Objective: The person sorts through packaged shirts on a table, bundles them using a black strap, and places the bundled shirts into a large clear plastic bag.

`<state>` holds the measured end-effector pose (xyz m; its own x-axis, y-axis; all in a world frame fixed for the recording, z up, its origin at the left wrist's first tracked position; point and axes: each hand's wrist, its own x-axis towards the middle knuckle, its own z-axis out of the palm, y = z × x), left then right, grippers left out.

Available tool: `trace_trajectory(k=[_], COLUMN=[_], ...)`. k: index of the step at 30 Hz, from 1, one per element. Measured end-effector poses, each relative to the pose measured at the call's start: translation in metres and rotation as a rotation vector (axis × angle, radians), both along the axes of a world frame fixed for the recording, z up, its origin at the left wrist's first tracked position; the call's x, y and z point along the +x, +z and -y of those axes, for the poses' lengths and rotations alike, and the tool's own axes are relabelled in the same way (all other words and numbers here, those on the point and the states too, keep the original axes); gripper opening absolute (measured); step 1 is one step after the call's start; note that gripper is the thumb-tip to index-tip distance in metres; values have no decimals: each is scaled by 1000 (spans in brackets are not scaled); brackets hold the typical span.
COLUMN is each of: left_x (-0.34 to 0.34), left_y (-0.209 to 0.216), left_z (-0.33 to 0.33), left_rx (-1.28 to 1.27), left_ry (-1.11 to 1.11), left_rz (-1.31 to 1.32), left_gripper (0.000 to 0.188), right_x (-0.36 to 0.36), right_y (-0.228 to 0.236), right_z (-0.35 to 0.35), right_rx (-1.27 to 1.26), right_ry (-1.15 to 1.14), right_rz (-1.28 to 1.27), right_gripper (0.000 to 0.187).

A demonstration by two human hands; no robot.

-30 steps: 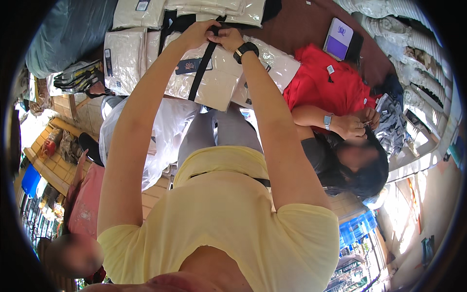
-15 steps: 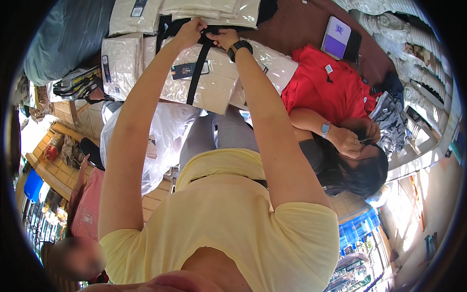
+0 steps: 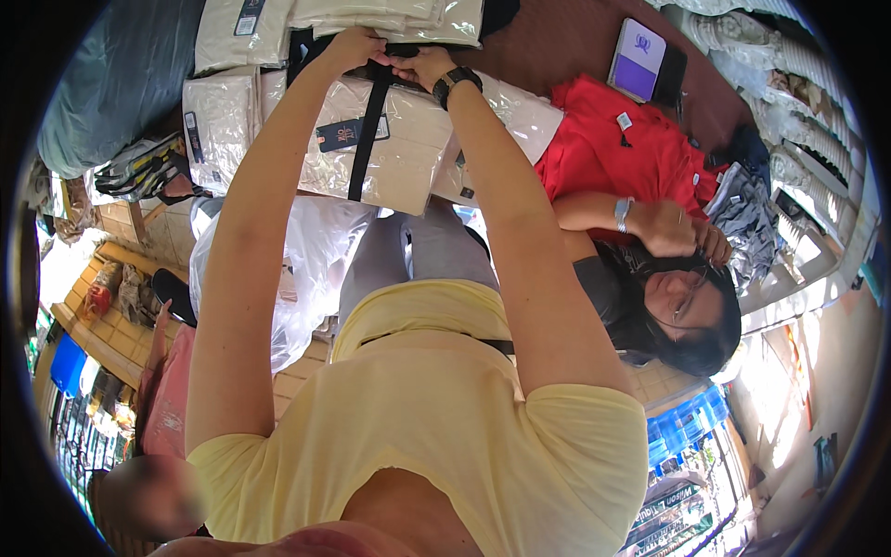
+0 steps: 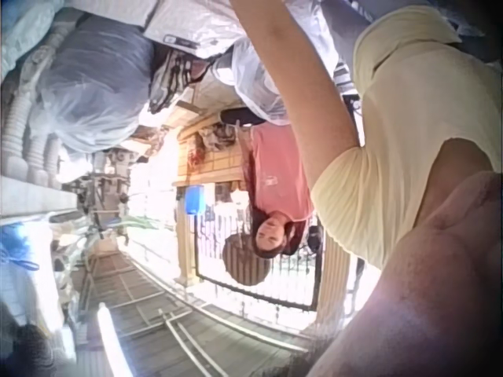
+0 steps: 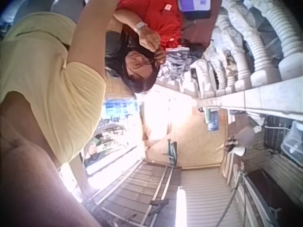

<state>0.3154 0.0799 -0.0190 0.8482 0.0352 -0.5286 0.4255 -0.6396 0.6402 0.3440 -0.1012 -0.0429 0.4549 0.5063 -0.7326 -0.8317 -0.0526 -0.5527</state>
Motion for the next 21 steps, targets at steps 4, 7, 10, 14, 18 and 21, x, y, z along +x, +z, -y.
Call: trace_trajectory(k=[4, 7, 10, 14, 18, 21], left_x=[0, -15, -23, -23, -18, 3], left_y=[47, 80, 74, 50, 72, 49], left_z=[14, 20, 17, -2, 3, 0], left_rx=[-70, -265, -763, -304, 594, 320], left_ry=[70, 196, 525, 414, -205, -299], left_rz=[-39, 17, -89, -163, -43, -29], left_gripper=[25, 25, 27, 32, 38, 34], right_x=[4, 2, -2, -1, -2, 0], right_y=[-7, -9, -8, 2, 3, -1], right_z=[6, 8, 5, -5, -9, -11], right_rx=[-121, -99, -56, -185, -113, -15], right_ry=[163, 160, 81, 242, -24, -42], right_rz=[97, 85, 69, 192, -30, -102], right_gripper=[27, 30, 34, 40, 26, 31])
